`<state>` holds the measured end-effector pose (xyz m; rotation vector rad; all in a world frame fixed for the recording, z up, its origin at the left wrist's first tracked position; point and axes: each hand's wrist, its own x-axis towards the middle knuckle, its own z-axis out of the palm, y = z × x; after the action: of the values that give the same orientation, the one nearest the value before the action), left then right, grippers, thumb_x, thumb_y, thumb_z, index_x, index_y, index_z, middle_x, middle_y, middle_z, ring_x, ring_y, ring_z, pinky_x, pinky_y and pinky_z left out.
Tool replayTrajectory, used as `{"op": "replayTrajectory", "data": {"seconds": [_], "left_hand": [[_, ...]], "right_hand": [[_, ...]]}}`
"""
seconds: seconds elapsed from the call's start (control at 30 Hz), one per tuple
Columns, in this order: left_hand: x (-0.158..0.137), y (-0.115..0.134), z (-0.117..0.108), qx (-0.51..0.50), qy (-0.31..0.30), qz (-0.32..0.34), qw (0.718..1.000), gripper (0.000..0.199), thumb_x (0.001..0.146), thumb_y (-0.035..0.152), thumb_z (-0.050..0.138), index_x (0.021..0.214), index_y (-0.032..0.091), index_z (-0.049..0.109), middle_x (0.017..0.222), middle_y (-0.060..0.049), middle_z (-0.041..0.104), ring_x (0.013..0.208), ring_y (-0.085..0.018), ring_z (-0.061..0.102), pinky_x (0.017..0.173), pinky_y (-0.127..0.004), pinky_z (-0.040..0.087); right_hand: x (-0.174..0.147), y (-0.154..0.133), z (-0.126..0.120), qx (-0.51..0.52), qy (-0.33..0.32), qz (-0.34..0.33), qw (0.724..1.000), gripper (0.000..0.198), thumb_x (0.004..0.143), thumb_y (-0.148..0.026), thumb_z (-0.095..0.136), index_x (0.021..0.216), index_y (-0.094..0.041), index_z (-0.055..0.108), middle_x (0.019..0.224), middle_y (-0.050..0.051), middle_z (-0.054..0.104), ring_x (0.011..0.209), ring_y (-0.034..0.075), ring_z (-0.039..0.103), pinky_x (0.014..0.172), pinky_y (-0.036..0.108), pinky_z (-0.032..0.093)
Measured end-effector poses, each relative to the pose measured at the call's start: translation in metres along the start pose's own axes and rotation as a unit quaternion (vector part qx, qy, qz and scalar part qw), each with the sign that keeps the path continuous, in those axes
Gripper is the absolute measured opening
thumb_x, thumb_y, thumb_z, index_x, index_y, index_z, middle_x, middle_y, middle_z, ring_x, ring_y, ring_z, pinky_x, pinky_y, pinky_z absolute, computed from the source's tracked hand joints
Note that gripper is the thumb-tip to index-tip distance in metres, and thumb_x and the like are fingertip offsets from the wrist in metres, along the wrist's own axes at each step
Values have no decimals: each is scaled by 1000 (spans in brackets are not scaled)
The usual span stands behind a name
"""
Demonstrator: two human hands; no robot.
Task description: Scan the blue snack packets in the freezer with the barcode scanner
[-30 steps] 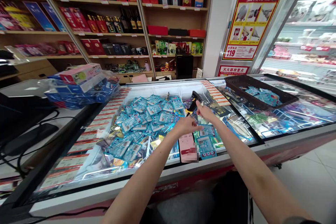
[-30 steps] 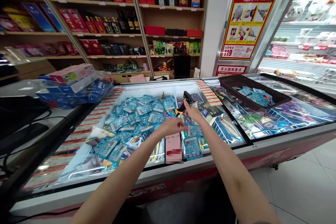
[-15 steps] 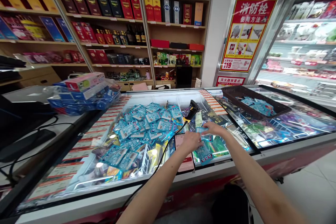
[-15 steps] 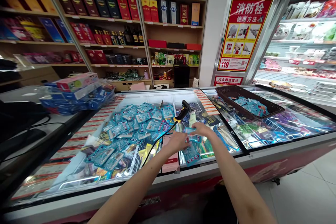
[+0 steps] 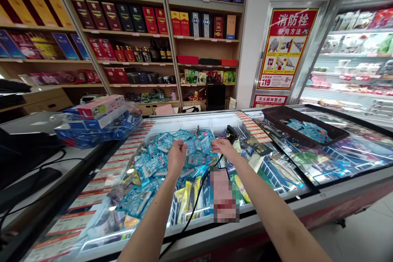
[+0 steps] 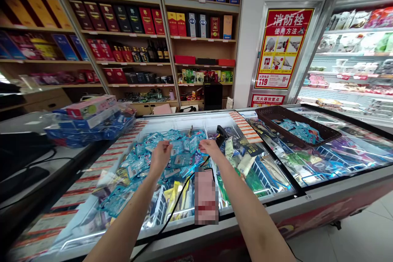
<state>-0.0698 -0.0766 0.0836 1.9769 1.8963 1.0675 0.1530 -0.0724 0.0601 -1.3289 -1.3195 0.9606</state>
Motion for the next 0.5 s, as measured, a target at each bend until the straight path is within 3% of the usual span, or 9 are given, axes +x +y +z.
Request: {"op": "replayTrajectory", "data": {"seconds": [0.13,0.3,0.5], "left_hand": [[-4,-9,0,89,98,39,990,40,89,35,46,123,16,52,121,-16,58,116,-30,53,92,-42,43],[-15,28,32,109,39,125,985,40,91,36,44,126,19,51,121,-13,58,114,-29,53,92,-41,42],[-6,81,96,91,-59,204,973,46,91,41,46,128,14,49,122,-15,58,112,-26,54,96,-36,40]], "right_hand": [[7,20,-3,-47,95,-16,994,22,82,-36,56,92,-19,66,85,7,70,81,23,66,75,37,54],[3,50,-43,-135,226,-20,965,32,85,-32,43,105,-16,62,99,13,68,93,27,63,91,43,46],[1,81,-60,-160,225,-52,960,35,87,-29,39,112,-16,59,101,12,69,89,26,65,85,39,48]]}}
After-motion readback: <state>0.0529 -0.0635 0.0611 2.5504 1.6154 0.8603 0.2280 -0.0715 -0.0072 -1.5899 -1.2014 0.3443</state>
